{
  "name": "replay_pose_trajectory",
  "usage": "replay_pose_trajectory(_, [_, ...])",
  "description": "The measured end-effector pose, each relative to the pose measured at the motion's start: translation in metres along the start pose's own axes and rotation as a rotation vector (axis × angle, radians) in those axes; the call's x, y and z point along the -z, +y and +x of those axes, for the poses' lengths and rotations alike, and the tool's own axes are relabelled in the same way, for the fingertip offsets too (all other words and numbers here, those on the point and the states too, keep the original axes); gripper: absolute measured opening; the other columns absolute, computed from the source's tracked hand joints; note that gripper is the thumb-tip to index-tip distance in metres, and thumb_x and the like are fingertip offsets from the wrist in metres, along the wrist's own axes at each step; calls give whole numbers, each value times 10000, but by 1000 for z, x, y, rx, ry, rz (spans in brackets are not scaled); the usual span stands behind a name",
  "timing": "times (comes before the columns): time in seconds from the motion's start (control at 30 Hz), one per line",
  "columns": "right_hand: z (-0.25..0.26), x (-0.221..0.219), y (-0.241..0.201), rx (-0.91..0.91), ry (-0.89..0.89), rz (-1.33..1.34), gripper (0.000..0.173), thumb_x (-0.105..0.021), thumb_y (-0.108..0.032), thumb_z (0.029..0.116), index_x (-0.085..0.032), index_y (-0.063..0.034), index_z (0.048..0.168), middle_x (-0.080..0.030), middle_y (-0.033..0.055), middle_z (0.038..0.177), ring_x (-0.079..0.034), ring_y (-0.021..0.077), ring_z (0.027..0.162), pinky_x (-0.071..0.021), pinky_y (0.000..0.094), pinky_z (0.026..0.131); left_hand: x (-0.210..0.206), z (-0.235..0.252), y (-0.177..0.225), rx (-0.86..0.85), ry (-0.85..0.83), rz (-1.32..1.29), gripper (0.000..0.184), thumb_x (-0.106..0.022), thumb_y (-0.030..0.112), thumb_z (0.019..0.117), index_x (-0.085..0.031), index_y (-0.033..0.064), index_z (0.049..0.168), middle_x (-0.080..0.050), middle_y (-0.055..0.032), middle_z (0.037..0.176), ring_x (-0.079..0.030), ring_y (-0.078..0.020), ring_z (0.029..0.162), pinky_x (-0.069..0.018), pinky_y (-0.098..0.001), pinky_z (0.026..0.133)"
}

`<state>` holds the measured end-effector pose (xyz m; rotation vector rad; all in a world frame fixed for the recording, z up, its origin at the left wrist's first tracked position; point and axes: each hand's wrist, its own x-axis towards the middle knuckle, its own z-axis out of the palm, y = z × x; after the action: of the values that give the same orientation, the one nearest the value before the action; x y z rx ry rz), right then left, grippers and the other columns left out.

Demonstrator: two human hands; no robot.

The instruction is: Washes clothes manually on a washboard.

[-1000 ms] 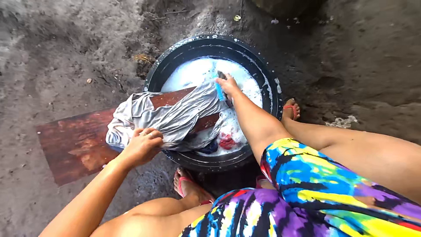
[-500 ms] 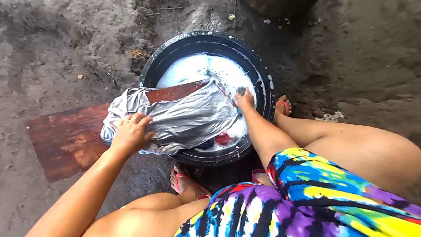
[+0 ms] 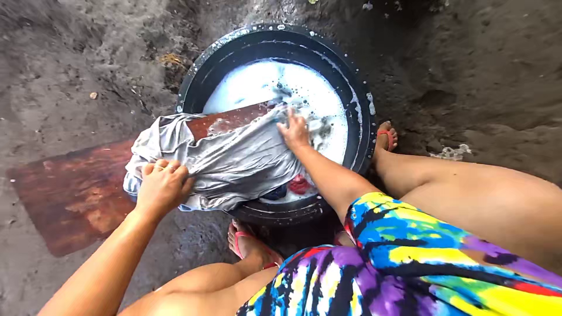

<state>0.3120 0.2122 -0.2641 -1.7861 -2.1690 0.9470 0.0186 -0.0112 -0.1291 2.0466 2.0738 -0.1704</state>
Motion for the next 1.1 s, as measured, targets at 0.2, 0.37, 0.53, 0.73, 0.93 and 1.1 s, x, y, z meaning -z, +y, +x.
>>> replay_pose_trajectory(0.2, [-103, -46, -139, 396, -168, 105, 780, -705, -493, 926, -425, -179, 1584, -628, 263, 1295, -659, 415, 1120, -574, 569, 851, -4, 4, 0, -1, 4, 17, 170, -712, 154, 888, -641, 24, 806, -662, -199, 905, -631, -454, 1009, -441, -660, 885])
replay_pose_trajectory(0.37, [-39, -18, -70, 293, -97, 51, 707, -618, -445, 986, -399, -168, 1599, -606, 286, 1346, -639, 451, 1173, -552, 605, 895, -1, 1, -1, 15, 7, 4, 196, -708, 166, 910, -654, -6, 833, -673, -236, 956, -621, -484, 1059, -421, -681, 917])
replay_pose_trajectory(0.53, [10, -3, -34, -69, 24, 46, 803, -595, -502, 989, -284, -150, 1640, -481, 332, 1473, -566, 514, 1251, -485, 659, 998, -2, 5, -1, -9, -15, 46, 176, -705, 174, 903, -650, 27, 824, -677, -202, 945, -629, -453, 1051, -438, -649, 905])
replay_pose_trajectory(0.73, [-109, -39, -121, 493, -186, 134, 701, -703, -437, 942, -479, -186, 1557, -650, 249, 1296, -646, 417, 1174, -558, 576, 896, 0, 4, 2, 26, -34, 21, 176, -743, 148, 890, -657, 6, 829, -678, -224, 965, -626, -466, 1058, -429, -673, 917])
replay_pose_trajectory(0.93, [-5, 7, 5, -99, 3, 19, 794, -585, -493, 1004, -270, -143, 1644, -482, 333, 1472, -542, 532, 1275, -457, 683, 1019, -3, 5, 1, 3, -13, 48, 186, -732, 172, 899, -653, 24, 820, -677, -203, 942, -631, -448, 1042, -435, -652, 903])
replay_pose_trajectory(1.1, [-116, -42, -120, 392, -233, 119, 760, -688, -458, 953, -392, -193, 1601, -612, 262, 1315, -642, 420, 1145, -565, 577, 869, -1, 9, 2, 5, -66, 23, 174, -743, 161, 892, -664, 24, 821, -684, -195, 930, -639, -439, 1038, -443, -649, 903])
